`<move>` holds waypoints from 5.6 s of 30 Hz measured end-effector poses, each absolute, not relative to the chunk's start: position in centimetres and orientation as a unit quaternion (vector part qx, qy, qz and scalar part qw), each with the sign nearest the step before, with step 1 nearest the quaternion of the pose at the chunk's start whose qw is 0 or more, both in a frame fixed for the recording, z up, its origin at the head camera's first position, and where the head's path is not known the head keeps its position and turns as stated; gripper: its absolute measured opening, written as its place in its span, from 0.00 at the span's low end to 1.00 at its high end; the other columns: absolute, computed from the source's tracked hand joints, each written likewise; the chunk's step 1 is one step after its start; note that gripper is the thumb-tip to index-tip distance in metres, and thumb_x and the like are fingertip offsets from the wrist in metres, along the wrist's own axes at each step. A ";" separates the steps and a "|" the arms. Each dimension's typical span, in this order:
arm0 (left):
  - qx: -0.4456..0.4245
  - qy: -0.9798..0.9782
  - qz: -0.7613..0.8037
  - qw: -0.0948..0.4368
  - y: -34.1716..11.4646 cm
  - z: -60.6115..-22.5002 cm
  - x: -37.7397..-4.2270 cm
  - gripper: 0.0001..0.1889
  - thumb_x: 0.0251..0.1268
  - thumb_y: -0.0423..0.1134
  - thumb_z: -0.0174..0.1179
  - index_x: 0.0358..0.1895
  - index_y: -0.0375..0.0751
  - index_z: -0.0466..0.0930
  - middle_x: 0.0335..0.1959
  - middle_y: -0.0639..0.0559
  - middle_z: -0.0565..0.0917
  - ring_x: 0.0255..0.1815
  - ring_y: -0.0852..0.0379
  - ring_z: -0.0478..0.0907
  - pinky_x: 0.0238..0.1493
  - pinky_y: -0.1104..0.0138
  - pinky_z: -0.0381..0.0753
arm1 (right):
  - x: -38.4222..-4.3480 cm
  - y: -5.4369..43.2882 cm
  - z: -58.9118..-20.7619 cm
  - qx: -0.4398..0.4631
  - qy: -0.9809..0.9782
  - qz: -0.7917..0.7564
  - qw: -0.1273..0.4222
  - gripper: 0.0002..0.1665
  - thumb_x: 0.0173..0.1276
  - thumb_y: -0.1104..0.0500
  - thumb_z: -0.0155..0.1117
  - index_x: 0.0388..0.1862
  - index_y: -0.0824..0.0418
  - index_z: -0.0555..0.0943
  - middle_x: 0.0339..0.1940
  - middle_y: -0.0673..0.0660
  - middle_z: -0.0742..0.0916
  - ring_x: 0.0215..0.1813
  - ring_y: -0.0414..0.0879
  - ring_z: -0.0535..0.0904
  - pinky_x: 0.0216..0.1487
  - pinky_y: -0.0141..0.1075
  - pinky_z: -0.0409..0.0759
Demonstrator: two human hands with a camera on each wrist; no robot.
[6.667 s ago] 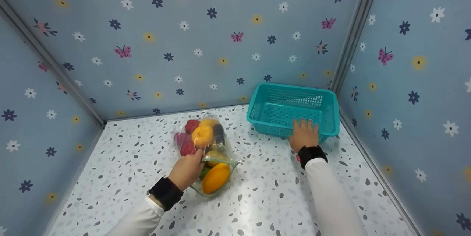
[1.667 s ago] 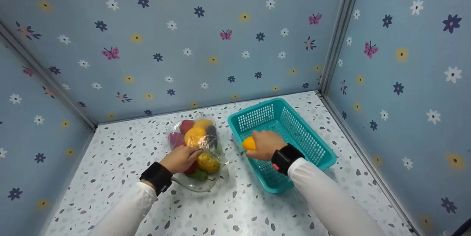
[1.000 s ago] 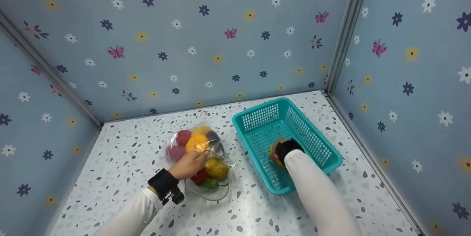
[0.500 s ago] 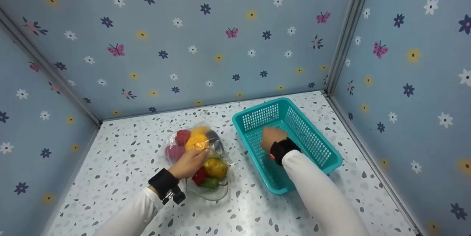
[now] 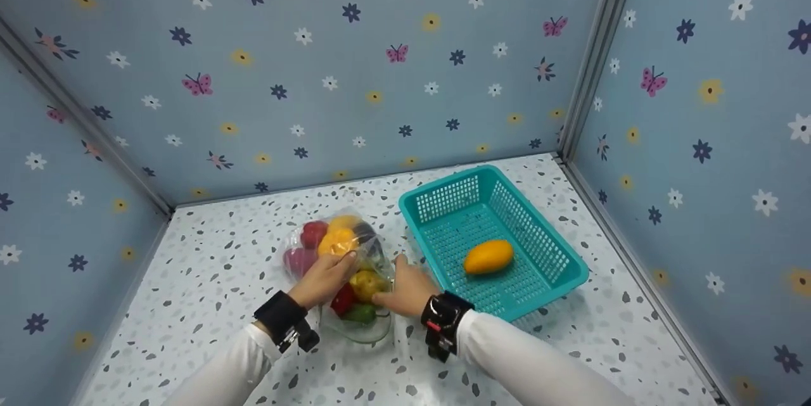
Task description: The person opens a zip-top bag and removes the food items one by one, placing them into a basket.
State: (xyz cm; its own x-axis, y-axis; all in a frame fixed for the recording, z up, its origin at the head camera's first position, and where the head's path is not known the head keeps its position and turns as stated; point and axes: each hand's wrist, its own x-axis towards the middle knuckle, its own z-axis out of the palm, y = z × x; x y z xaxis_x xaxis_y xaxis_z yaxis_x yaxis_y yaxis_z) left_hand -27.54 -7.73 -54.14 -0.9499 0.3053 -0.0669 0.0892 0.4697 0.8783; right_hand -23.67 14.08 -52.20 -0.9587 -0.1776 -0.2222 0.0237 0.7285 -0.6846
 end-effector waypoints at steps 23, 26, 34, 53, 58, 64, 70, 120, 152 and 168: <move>0.097 0.847 0.508 0.123 -7.4 -53.9 -25.3 0.26 0.91 0.50 0.45 0.23 0.52 0.68 0.14 0.61 0.67 0.10 0.64 0.62 0.13 0.71 0.63 | -27.0 11.3 -59.0 0.013 0.825 -0.553 0.111 0.34 0.67 0.70 0.62 0.74 0.69 0.77 0.69 0.69 0.85 0.69 0.61 0.82 0.72 0.56 0.80; 0.093 0.843 0.513 0.131 -7.2 -53.8 -25.0 0.27 0.91 0.51 0.44 0.22 0.53 0.68 0.14 0.61 0.67 0.10 0.63 0.63 0.12 0.71 0.64 | -27.3 11.3 -58.9 -0.005 0.821 -0.557 0.123 0.33 0.68 0.68 0.63 0.73 0.68 0.78 0.68 0.67 0.86 0.68 0.60 0.83 0.73 0.57 0.79; 0.094 0.863 0.490 0.083 -7.0 -53.4 -25.6 0.27 0.90 0.50 0.46 0.22 0.52 0.71 0.13 0.62 0.65 0.12 0.63 0.61 0.15 0.70 0.62 | -27.3 11.8 -58.0 -0.008 0.836 -0.542 0.087 0.32 0.63 0.70 0.65 0.68 0.69 0.82 0.62 0.69 0.88 0.60 0.59 0.86 0.64 0.54 0.85; 0.039 0.869 0.486 0.089 -7.3 -52.6 -27.3 0.28 0.84 0.53 0.57 0.17 0.52 0.68 0.13 0.61 0.68 0.14 0.63 0.63 0.16 0.71 0.63 | -22.3 9.5 -55.0 -0.260 0.927 -0.264 -0.055 0.20 0.71 0.65 0.73 0.60 0.61 0.84 0.59 0.59 0.89 0.58 0.54 0.88 0.60 0.47 0.88; 0.070 0.871 0.477 0.097 -7.3 -52.6 -27.1 0.26 0.81 0.55 0.61 0.20 0.52 0.71 0.17 0.59 0.70 0.19 0.61 0.67 0.21 0.70 0.67 | -23.4 8.8 -56.5 -0.282 0.937 -0.205 -0.039 0.25 0.81 0.60 0.64 0.73 0.61 0.77 0.68 0.63 0.85 0.63 0.57 0.87 0.67 0.50 0.85; 0.114 0.867 0.471 0.118 -7.2 -52.7 -27.1 0.26 0.82 0.61 0.59 0.23 0.51 0.73 0.17 0.61 0.69 0.18 0.63 0.63 0.19 0.71 0.64 | -25.0 8.6 -57.7 -0.295 0.946 -0.128 -0.037 0.24 0.81 0.57 0.63 0.72 0.61 0.77 0.62 0.62 0.86 0.48 0.55 0.90 0.53 0.47 0.90; 0.143 0.865 0.471 0.091 -7.0 -53.1 -27.3 0.28 0.88 0.54 0.51 0.21 0.51 0.71 0.15 0.60 0.67 0.18 0.61 0.63 0.21 0.69 0.63 | -26.0 8.3 -58.0 -0.300 0.950 -0.087 -0.020 0.24 0.70 0.61 0.72 0.63 0.64 0.81 0.55 0.60 0.88 0.42 0.53 0.89 0.48 0.45 0.90; 0.163 0.854 0.489 0.074 -7.6 -53.8 -27.6 0.29 0.91 0.49 0.46 0.19 0.53 0.65 0.15 0.61 0.64 0.16 0.62 0.60 0.19 0.69 0.62 | -24.9 16.5 -46.1 -0.253 0.941 -0.226 -0.008 0.25 0.77 0.41 0.62 0.61 0.56 0.82 0.32 0.47 0.82 0.30 0.41 0.74 0.30 0.34 0.75; 0.165 0.852 0.491 0.077 -7.2 -53.8 -27.1 0.29 0.91 0.51 0.46 0.18 0.53 0.65 0.14 0.63 0.64 0.16 0.63 0.59 0.19 0.70 0.59 | -33.8 23.1 -53.0 -0.088 0.969 -0.159 0.166 0.42 0.76 0.61 0.59 0.82 0.77 0.57 0.73 0.80 0.76 0.73 0.72 0.75 0.74 0.63 0.75; 0.168 0.854 0.487 0.072 -7.6 -53.8 -27.1 0.30 0.90 0.52 0.46 0.18 0.54 0.65 0.14 0.63 0.63 0.15 0.63 0.59 0.19 0.70 0.58 | -34.0 23.5 -54.3 -0.118 0.963 -0.178 0.165 0.39 0.80 0.54 0.63 0.76 0.80 0.65 0.61 0.78 0.84 0.63 0.70 0.83 0.65 0.60 0.82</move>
State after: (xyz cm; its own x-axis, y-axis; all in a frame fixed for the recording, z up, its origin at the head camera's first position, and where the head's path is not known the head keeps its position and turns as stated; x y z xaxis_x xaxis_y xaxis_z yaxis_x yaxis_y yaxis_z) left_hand -27.12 -7.59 -53.82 -0.9328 0.3582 0.0404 0.2171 0.4688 0.8562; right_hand -33.96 23.48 -54.32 -0.9179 -0.2862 -0.2749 -0.1692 0.9089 -0.3812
